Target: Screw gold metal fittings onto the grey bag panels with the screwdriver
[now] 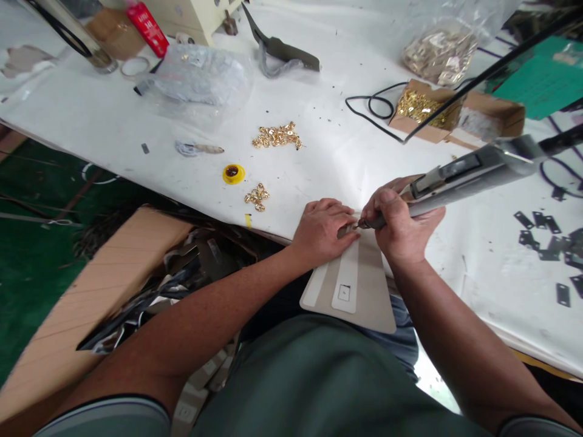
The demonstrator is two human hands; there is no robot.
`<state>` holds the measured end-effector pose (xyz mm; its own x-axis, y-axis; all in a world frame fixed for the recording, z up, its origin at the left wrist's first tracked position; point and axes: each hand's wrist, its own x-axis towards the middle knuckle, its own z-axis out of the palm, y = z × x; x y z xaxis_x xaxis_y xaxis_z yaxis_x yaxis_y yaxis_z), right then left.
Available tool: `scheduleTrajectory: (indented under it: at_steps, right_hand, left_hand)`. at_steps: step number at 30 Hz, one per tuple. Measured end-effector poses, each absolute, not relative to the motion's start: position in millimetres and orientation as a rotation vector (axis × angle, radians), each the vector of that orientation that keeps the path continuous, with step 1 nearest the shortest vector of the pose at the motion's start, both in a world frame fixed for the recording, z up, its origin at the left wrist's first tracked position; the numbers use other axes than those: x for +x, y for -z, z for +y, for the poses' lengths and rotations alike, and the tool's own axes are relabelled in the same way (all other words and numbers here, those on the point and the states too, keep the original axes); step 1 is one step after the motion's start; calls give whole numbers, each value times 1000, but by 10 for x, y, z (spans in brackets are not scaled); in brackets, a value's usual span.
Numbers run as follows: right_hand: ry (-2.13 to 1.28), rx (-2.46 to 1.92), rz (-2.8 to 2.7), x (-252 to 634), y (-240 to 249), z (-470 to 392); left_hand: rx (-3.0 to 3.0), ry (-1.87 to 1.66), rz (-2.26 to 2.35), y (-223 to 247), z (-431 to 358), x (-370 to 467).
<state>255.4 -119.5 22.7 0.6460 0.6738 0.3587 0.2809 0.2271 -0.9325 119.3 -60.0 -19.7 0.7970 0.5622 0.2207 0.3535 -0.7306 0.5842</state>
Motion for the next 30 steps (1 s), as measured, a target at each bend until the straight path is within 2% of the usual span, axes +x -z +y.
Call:
scheduleTrajectory:
  at_steps: [19,27,30]
  right_hand:
    - [-420,-1439,-933,2596,-194,-1205]
    - [-548,-1448,-953,2482,-449,-1259]
    - [-416,-1501,-977,2485,-563,-1255]
  left_hand:
    - [2479,-528,696,199,-615,1204]
    - [2549,-524,694,143,-636,1187]
    - [2563,-528,717,141,-653,1185]
